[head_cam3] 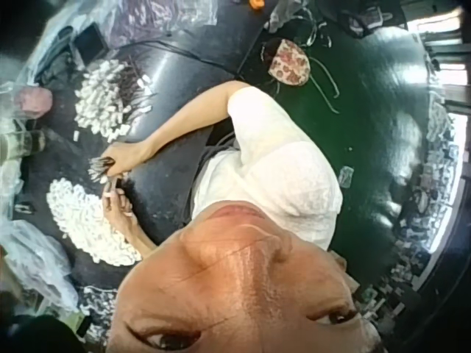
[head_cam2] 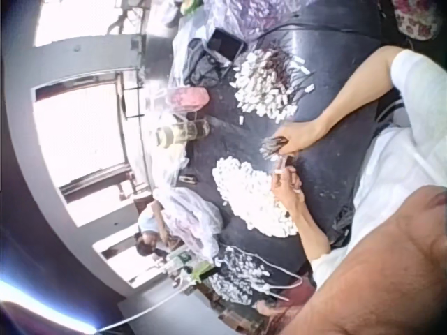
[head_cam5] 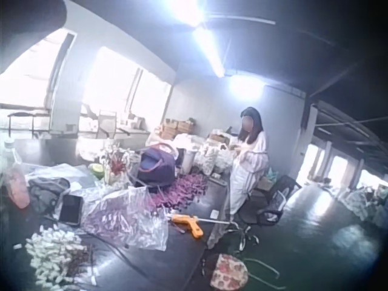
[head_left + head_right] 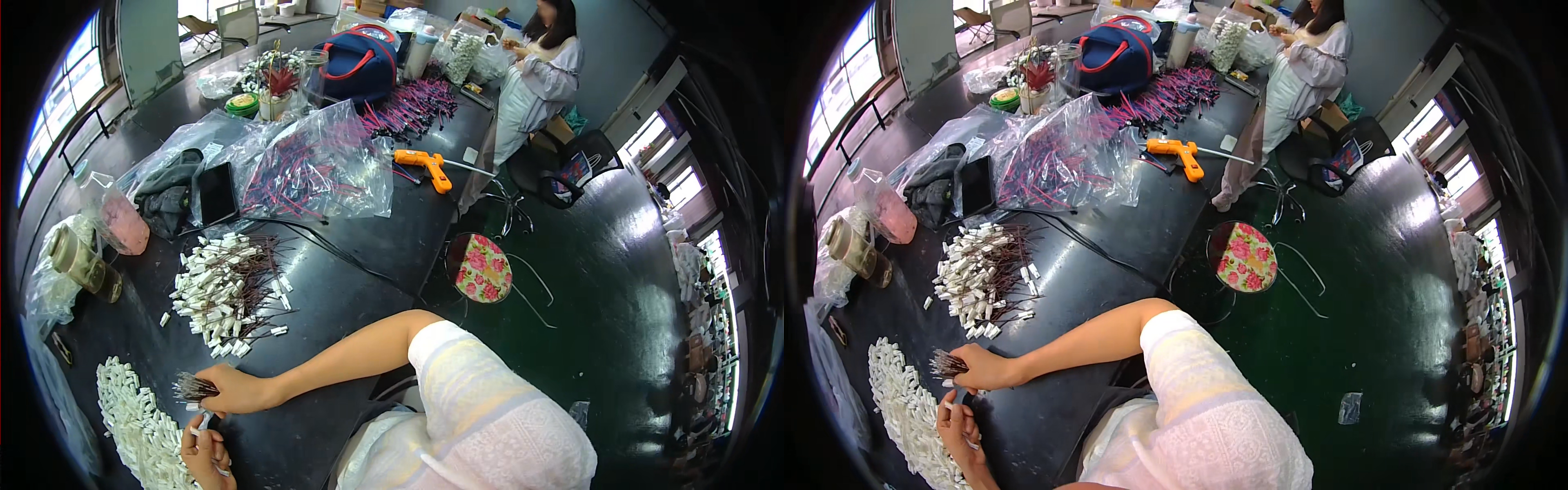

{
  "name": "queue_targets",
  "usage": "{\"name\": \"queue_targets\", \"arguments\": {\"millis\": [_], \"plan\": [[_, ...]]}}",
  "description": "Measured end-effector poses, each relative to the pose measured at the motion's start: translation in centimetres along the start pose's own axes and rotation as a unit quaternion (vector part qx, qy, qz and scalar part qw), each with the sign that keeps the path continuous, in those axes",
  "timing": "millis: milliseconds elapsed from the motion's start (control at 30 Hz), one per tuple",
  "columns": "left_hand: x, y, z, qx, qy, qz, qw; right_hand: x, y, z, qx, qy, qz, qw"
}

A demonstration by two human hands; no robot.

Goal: The person assembles white plastic components onto wire leads by hand at a work table.

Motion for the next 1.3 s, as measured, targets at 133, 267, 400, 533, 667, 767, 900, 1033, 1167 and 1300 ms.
{"name": "queue_targets", "arguments": {"millis": [133,267,400,533,667,767,900,1033,1167,1300], "plan": [[0.8,1.3,-0.4,-0.025,0.011,-0.009,1.0,-0.2,-0.3,-0.2,0.011,0.007,0.026,1.0],[1.1,1.6,-0.3,-0.033,0.006,-0.012,0.999,-0.4,-0.4,0.0,0.01,0.0,0.018,1.0],[0.8,1.8,-0.2,-0.026,0.001,-0.011,1.0,0.3,-0.8,0.4,0.015,-0.01,0.015,1.0],[0.9,1.7,-0.6,-0.04,0.009,0.004,0.999,-0.1,-0.3,-0.2,0.012,0.013,0.038,0.999],[0.6,1.6,-0.7,-0.043,0.009,-0.008,0.999,-0.1,-0.4,-0.2,0.019,0.01,0.032,0.999],[0.6,1.6,-0.4,-0.069,0.022,-0.003,0.997,-0.6,-0.6,-0.2,0.016,0.014,0.03,0.999],[-0.1,1.2,-0.3,-0.044,-0.001,0.012,0.999,-0.8,-0.6,-0.6,0.005,-0.006,0.022,1.0],[0.6,1.2,-0.7,-0.032,0.001,-0.018,0.999,-0.3,-0.3,-0.6,0.009,0.031,-0.001,0.999],[0.3,-0.2,-0.8,-0.037,-0.012,-0.028,0.999,0.7,0.0,0.0,-0.002,0.028,0.024,0.999],[1.1,1.3,-0.5,-0.035,0.008,-0.042,0.998,0.3,-0.4,0.0,-0.021,0.074,-0.06,0.995]]}}
Point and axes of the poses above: each hand's wrist, its own z-axis towards the middle knuckle, its own y-axis out of the palm, x = y × z, the point moved 8 cm from there along z, towards the middle knuckle, and after that the axes turned 3 degrees about y, right-handed, at the moved point
